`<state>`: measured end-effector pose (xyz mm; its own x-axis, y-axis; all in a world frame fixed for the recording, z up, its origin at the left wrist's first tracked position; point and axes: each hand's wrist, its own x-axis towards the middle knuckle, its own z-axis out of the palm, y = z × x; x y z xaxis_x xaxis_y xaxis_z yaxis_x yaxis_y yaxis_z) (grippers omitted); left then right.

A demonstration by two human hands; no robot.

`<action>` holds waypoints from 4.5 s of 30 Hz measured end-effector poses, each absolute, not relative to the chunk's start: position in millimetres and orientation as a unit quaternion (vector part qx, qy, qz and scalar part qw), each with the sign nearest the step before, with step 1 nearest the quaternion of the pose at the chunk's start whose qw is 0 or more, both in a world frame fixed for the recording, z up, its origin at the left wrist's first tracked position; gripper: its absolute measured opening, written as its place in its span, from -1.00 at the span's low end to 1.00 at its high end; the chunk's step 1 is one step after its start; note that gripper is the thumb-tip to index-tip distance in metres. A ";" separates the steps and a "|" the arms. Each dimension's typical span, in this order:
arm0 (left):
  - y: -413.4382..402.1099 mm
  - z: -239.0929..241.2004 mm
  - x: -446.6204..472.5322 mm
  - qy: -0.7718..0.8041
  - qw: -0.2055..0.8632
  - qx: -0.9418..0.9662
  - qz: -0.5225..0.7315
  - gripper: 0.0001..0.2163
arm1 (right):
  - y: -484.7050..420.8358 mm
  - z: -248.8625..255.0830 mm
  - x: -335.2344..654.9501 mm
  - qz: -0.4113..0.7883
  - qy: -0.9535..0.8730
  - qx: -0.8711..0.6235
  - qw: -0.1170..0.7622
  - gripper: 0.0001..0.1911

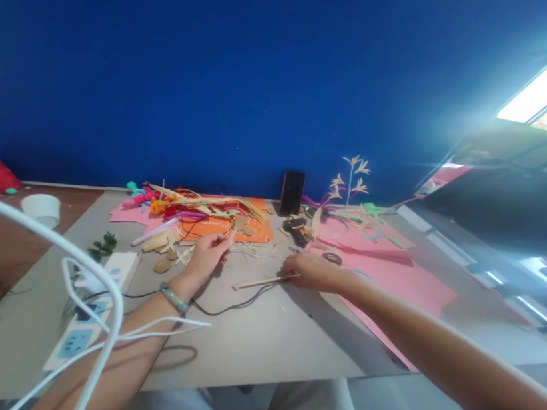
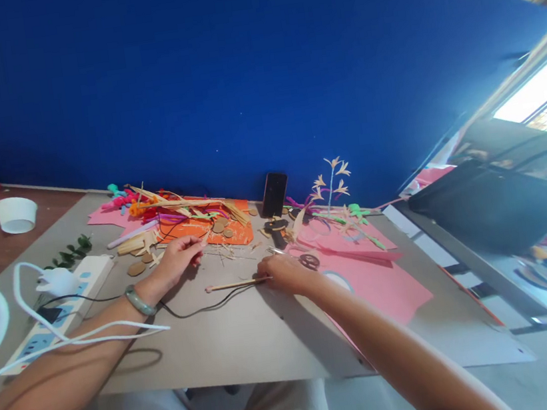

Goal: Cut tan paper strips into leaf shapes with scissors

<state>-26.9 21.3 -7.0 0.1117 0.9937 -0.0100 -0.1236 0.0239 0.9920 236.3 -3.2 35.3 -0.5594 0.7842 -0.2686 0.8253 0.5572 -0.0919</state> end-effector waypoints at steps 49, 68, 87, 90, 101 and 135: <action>7.3 -10.5 -11.8 0.397 0.584 0.542 0.456 -0.73 | 10.4 13.6 153.6 -0.415 0.662 0.506 -0.366 -0.59; 7.1 -3.7 -16.6 0.386 0.532 0.610 0.443 -0.73 | 8.1 16.5 156.0 -0.619 0.555 0.451 -0.325 -0.56; 9.5 0.7 -21.1 0.377 0.551 0.579 0.468 -0.72 | 24.2 33.1 177.2 -0.596 0.487 0.482 -0.418 -0.59; 7.1 2.5 -18.8 0.374 0.562 0.568 0.470 -0.72 | 15.7 29.2 168.1 -0.571 0.564 0.469 -0.368 -0.68; 6.8 -8.3 -13.7 0.380 0.586 0.555 0.452 -0.71 | 2.6 21.2 149.0 -0.412 0.725 0.452 -0.317 -0.54; 5.5 -1.1 -16.0 0.378 0.564 0.571 0.461 -0.73 | 8.0 18.9 156.2 -0.498 0.657 0.471 -0.313 -0.59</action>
